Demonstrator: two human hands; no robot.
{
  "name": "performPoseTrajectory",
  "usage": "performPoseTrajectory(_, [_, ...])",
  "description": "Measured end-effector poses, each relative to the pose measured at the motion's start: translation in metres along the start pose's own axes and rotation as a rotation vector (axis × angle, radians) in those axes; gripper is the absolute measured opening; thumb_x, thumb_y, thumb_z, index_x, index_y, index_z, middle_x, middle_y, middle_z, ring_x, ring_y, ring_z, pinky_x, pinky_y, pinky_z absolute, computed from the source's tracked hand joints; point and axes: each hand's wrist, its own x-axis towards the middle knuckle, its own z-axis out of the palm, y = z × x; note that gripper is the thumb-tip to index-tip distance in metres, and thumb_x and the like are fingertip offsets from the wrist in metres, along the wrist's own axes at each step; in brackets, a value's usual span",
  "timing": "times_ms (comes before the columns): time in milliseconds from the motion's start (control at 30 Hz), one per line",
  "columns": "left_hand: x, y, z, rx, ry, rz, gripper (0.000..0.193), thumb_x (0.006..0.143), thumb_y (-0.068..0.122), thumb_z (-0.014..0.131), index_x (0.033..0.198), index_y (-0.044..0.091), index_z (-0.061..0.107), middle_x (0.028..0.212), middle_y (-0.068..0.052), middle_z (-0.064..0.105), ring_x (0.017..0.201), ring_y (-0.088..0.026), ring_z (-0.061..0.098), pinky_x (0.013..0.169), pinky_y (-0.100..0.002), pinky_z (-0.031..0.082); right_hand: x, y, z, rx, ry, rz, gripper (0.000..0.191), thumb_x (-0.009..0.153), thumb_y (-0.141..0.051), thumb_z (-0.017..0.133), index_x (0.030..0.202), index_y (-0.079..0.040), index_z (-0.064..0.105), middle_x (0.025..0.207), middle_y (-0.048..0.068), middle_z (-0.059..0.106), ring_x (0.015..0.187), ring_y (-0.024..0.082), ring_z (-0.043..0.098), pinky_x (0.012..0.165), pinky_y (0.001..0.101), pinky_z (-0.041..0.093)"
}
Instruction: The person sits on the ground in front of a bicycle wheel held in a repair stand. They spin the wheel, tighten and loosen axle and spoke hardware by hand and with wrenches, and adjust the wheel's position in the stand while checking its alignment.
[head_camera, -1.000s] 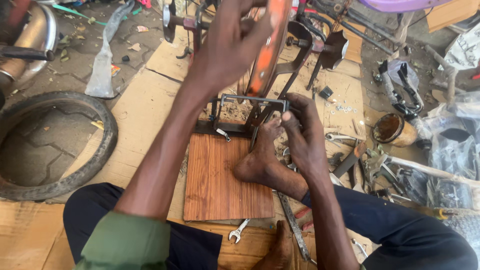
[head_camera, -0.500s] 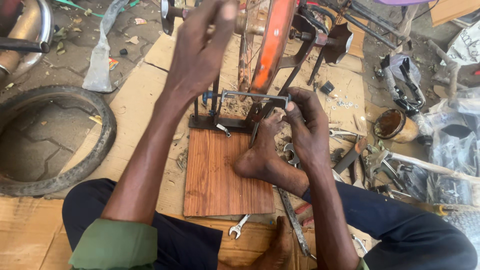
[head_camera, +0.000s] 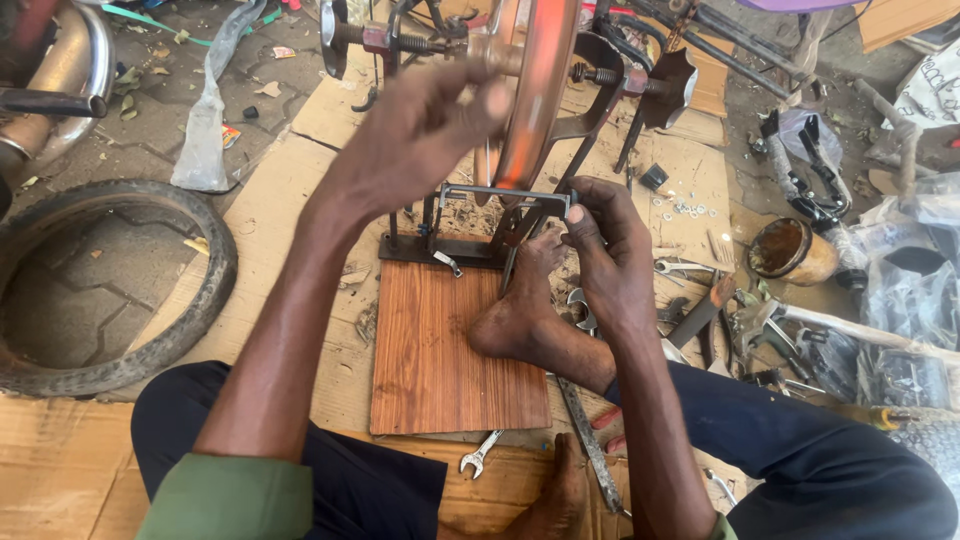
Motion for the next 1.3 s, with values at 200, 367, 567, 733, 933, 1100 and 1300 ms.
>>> performPoseTrajectory(200, [-0.006, 0.01, 0.006, 0.174, 0.044, 0.02, 0.065, 0.092, 0.069, 0.061, 0.093, 0.007, 0.079, 0.078, -0.007, 0.077, 0.073, -0.015, 0.076, 0.067, -0.036, 0.06, 0.0, -0.002, 0.0, 0.021, -0.001, -0.001, 0.026, 0.105, -0.011, 0.059, 0.129, -0.001, 0.059, 0.12, 0.009, 0.067, 0.107, 0.015, 0.065, 0.089, 0.0311, 0.06])
performPoseTrajectory(367, [-0.004, 0.021, 0.006, 0.203, 0.121, 0.062, 0.051, 0.095, 0.056, 0.069, 0.1, 0.005, 0.077, 0.08, -0.007, 0.074, 0.073, -0.016, 0.074, 0.066, -0.037, 0.06, 0.0, -0.002, 0.001, 0.005, 0.004, -0.02, 0.026, 0.105, -0.011, 0.06, 0.128, -0.001, 0.059, 0.12, 0.009, 0.067, 0.107, 0.015, 0.064, 0.088, 0.0307, 0.058])
performPoseTrajectory(567, [0.007, 0.029, 0.008, 0.031, 0.216, 0.324, 0.042, 0.106, 0.037, 0.064, 0.128, 0.001, 0.064, 0.128, -0.015, 0.062, 0.112, -0.021, 0.067, 0.085, -0.035, 0.063, 0.0, -0.006, -0.002, -0.08, -0.04, -0.059, 0.028, 0.101, -0.006, 0.061, 0.128, -0.003, 0.058, 0.124, 0.01, 0.068, 0.115, 0.019, 0.064, 0.1, 0.0332, 0.056])
performPoseTrajectory(733, [0.005, 0.016, 0.01, 0.123, 0.158, 0.218, 0.039, 0.109, 0.038, 0.06, 0.124, 0.003, 0.069, 0.123, -0.014, 0.072, 0.121, -0.029, 0.07, 0.108, -0.049, 0.054, -0.001, -0.013, -0.006, 0.155, -0.017, 0.03, 0.028, 0.097, -0.01, 0.06, 0.124, -0.008, 0.056, 0.131, 0.005, 0.062, 0.122, 0.018, 0.062, 0.097, 0.0357, 0.06])
performPoseTrajectory(933, [-0.004, -0.026, -0.001, 0.112, -0.075, -0.062, 0.1, 0.099, 0.081, 0.018, 0.111, 0.004, 0.081, 0.122, -0.018, 0.071, 0.123, -0.032, 0.059, 0.105, -0.057, 0.039, 0.0, -0.01, 0.002, -0.185, -0.014, 0.073, 0.029, 0.109, -0.022, 0.047, 0.129, -0.006, 0.059, 0.119, 0.012, 0.067, 0.102, 0.022, 0.065, 0.086, 0.0356, 0.059])
performPoseTrajectory(1100, [0.001, -0.051, 0.0, 0.144, 0.014, -0.262, 0.112, 0.096, 0.084, 0.006, 0.103, 0.001, 0.08, 0.079, -0.028, 0.046, 0.076, -0.034, 0.048, 0.076, -0.061, 0.05, -0.002, -0.01, 0.001, -0.077, -0.049, 0.043, 0.03, 0.106, -0.016, 0.052, 0.133, -0.004, 0.056, 0.124, 0.012, 0.067, 0.109, 0.021, 0.065, 0.093, 0.0365, 0.058])
performPoseTrajectory(1300, [0.023, -0.034, -0.004, 0.148, 0.439, 0.144, 0.076, 0.11, 0.064, 0.033, 0.103, -0.003, 0.068, 0.072, -0.006, 0.053, 0.061, -0.019, 0.046, 0.068, -0.046, 0.05, -0.004, -0.013, -0.005, 0.048, -0.127, -0.1, 0.049, 0.093, -0.004, 0.065, 0.138, -0.004, 0.045, 0.142, 0.011, 0.052, 0.127, 0.021, 0.057, 0.106, 0.0381, 0.054])
